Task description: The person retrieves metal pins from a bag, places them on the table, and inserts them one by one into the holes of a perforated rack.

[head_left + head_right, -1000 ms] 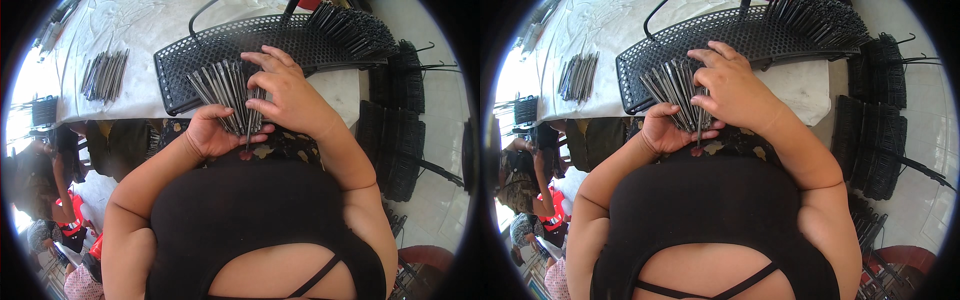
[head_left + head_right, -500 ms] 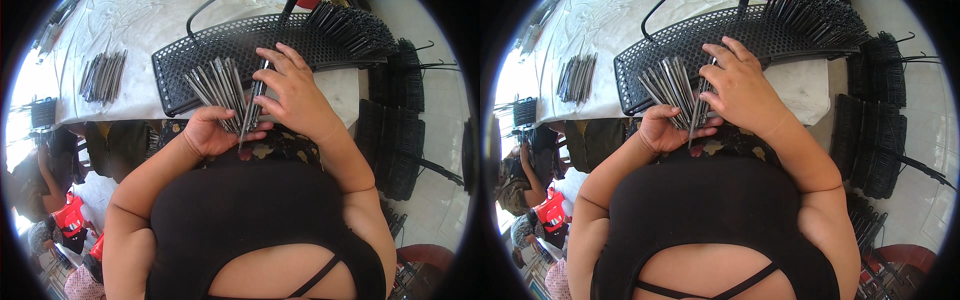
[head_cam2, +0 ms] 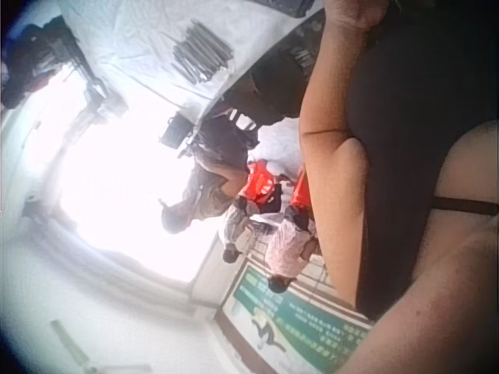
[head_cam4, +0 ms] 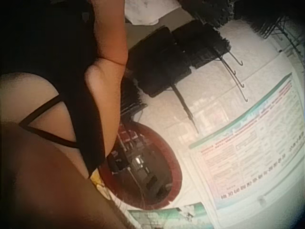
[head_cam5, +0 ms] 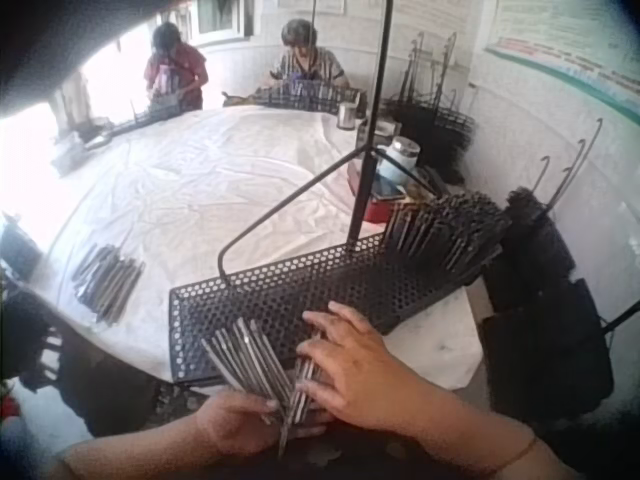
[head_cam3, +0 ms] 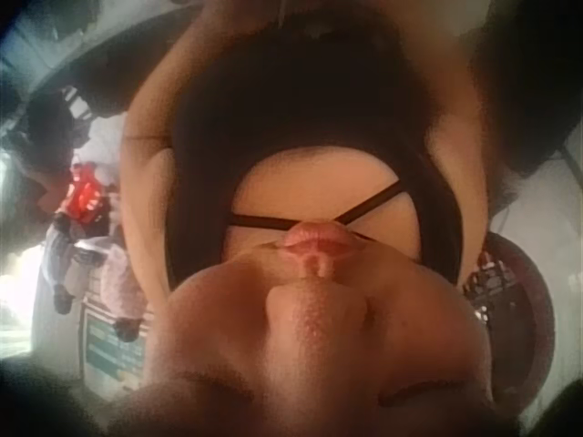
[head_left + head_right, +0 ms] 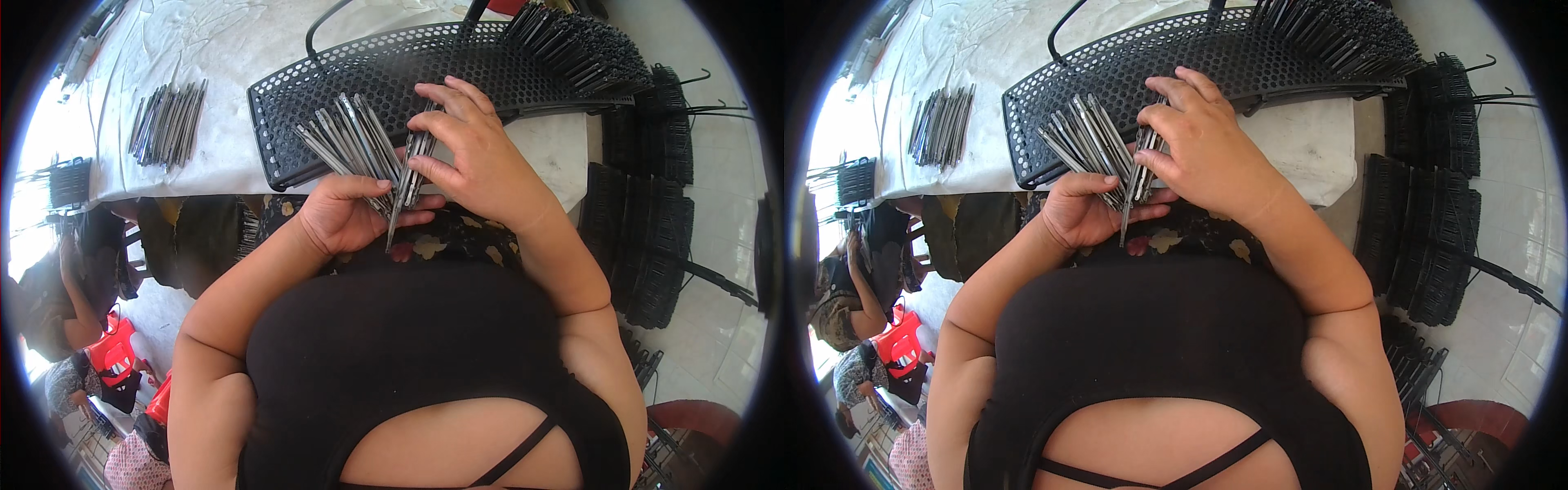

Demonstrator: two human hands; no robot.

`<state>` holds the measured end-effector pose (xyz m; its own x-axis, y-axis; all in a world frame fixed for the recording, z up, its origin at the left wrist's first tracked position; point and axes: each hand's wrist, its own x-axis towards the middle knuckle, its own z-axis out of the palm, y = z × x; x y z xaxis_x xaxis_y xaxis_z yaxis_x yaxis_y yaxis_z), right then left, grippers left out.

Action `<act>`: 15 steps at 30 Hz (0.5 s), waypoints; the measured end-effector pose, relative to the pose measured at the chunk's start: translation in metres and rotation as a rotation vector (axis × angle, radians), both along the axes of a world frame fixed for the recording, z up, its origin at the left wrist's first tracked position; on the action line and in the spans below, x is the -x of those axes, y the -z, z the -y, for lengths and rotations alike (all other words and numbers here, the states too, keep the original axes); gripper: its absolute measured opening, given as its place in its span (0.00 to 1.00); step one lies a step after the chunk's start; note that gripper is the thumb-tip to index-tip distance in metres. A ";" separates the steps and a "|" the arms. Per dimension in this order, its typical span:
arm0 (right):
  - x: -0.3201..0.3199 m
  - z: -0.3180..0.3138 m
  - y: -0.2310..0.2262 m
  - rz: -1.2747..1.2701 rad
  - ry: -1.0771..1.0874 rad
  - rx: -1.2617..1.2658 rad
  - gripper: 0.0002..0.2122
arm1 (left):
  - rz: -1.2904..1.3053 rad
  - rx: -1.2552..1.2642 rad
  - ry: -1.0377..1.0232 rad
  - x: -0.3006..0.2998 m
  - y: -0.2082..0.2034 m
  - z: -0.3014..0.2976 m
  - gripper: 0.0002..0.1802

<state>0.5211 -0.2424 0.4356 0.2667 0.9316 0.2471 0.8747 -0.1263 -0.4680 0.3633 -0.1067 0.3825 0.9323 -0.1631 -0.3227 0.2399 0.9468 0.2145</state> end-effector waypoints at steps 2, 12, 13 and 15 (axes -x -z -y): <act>0.000 -0.001 0.002 -0.018 -0.009 0.007 0.16 | 0.002 -0.008 0.000 -0.001 0.003 0.000 0.30; 0.009 -0.004 -0.017 -0.175 -0.118 -0.168 0.13 | 0.016 0.039 -0.054 0.002 -0.001 -0.002 0.27; 0.014 -0.002 -0.021 -0.176 -0.120 -0.169 0.13 | 0.015 0.038 -0.056 0.002 -0.002 -0.002 0.27; 0.027 0.003 -0.027 -0.935 -0.059 -0.054 0.12 | 0.002 0.084 -0.026 0.002 -0.005 -0.002 0.29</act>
